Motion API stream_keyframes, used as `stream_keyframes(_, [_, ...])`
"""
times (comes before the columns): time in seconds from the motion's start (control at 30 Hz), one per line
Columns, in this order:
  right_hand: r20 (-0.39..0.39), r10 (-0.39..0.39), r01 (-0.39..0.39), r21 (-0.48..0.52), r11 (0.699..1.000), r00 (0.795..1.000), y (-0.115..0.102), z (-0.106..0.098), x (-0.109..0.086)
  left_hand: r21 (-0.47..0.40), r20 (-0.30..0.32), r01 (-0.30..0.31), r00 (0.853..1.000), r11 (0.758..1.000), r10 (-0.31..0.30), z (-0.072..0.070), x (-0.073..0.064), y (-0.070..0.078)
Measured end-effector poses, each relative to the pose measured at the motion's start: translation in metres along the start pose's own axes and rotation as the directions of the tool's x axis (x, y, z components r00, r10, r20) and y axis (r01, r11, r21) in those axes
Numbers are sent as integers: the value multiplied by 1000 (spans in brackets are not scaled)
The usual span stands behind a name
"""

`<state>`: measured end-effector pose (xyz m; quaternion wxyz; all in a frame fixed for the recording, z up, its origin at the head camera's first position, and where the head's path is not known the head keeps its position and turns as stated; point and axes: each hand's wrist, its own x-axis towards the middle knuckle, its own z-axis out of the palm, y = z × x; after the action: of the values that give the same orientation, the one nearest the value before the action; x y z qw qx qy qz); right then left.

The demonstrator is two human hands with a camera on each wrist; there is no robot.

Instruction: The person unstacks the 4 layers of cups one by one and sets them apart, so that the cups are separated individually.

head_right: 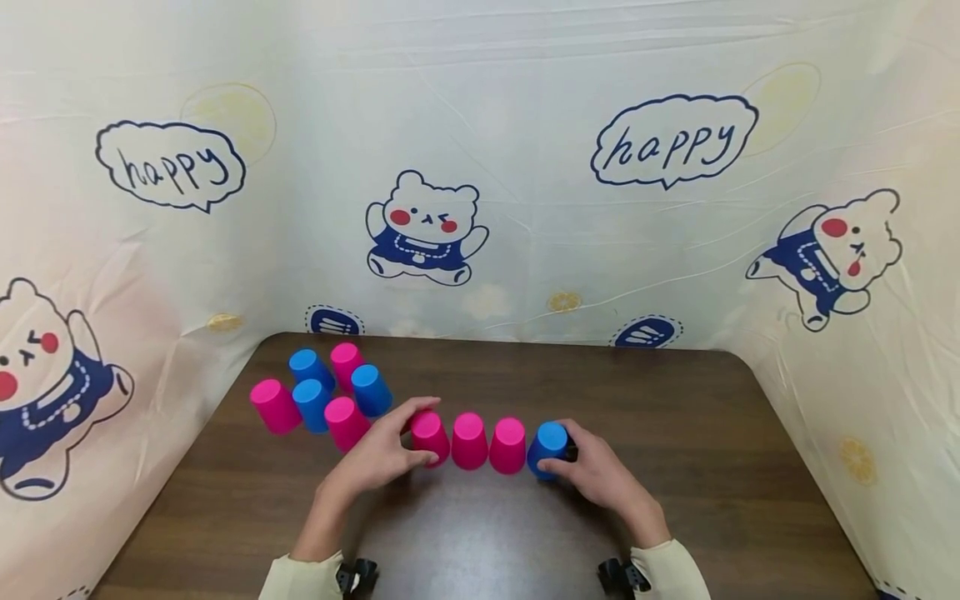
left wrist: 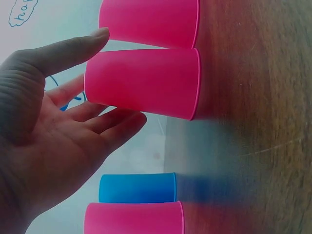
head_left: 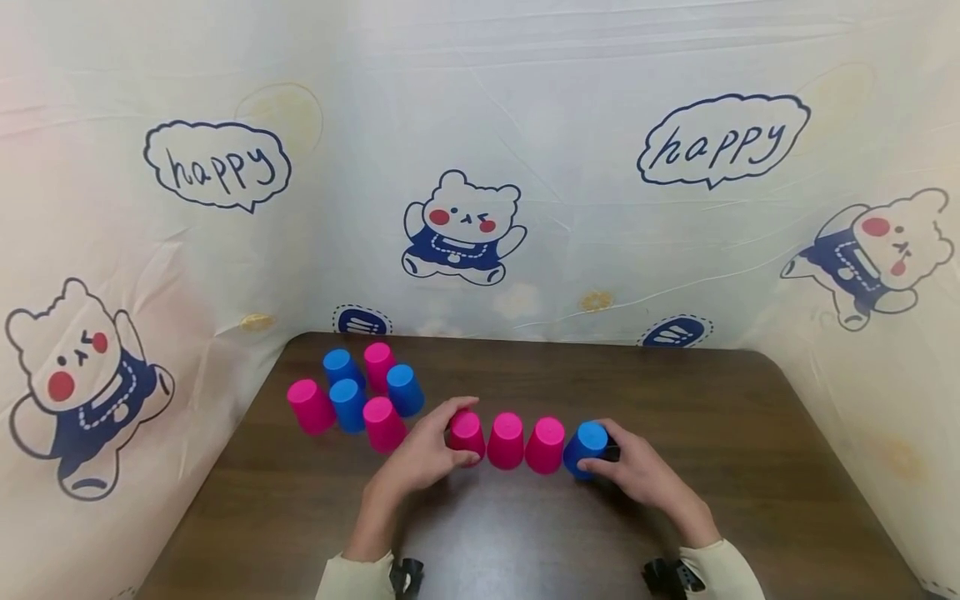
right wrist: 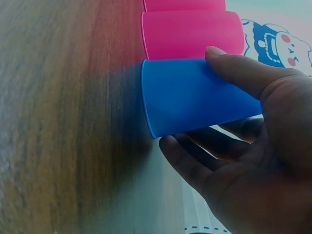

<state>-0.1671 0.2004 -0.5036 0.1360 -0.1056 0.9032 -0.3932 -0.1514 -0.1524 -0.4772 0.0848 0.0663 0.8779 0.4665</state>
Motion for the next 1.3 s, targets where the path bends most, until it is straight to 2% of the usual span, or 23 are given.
stream_keyframes(0.37, [-8, -18, 18, -9, 1000, 1000, 0, 1, 0, 5, 5, 12, 1000, 1000, -12, 0, 1, -1])
stream_keyframes(0.6, [-8, -9, 9, -17, 1000, 1000, 0, 1, 0, 38, -25, -2, 1000, 999, 3, 0, 4, -3])
stream_keyframes(0.83, [-15, -13, 13, -24, 1000, 1000, 0, 1, 1, 43, -52, 10, 999, 999, -8, -9, 7, 0])
stream_keyframes(0.97, [-18, -18, 18, -28, 999, 1000, 0, 0, 1, 43, -93, 21, 995, 999, -17, -21, 14, 5])
stream_keyframes(1.13, [-18, -16, 16, -28, 999, 1000, -1, -1, 1, 30, -154, 21, 988, 999, -16, -33, 31, 9])
stream_keyframes(1.3, [-11, -5, 4, -14, 1000, 1000, -1, 0, 1, 17, -190, 27, 981, 1000, -23, -38, 49, 7])
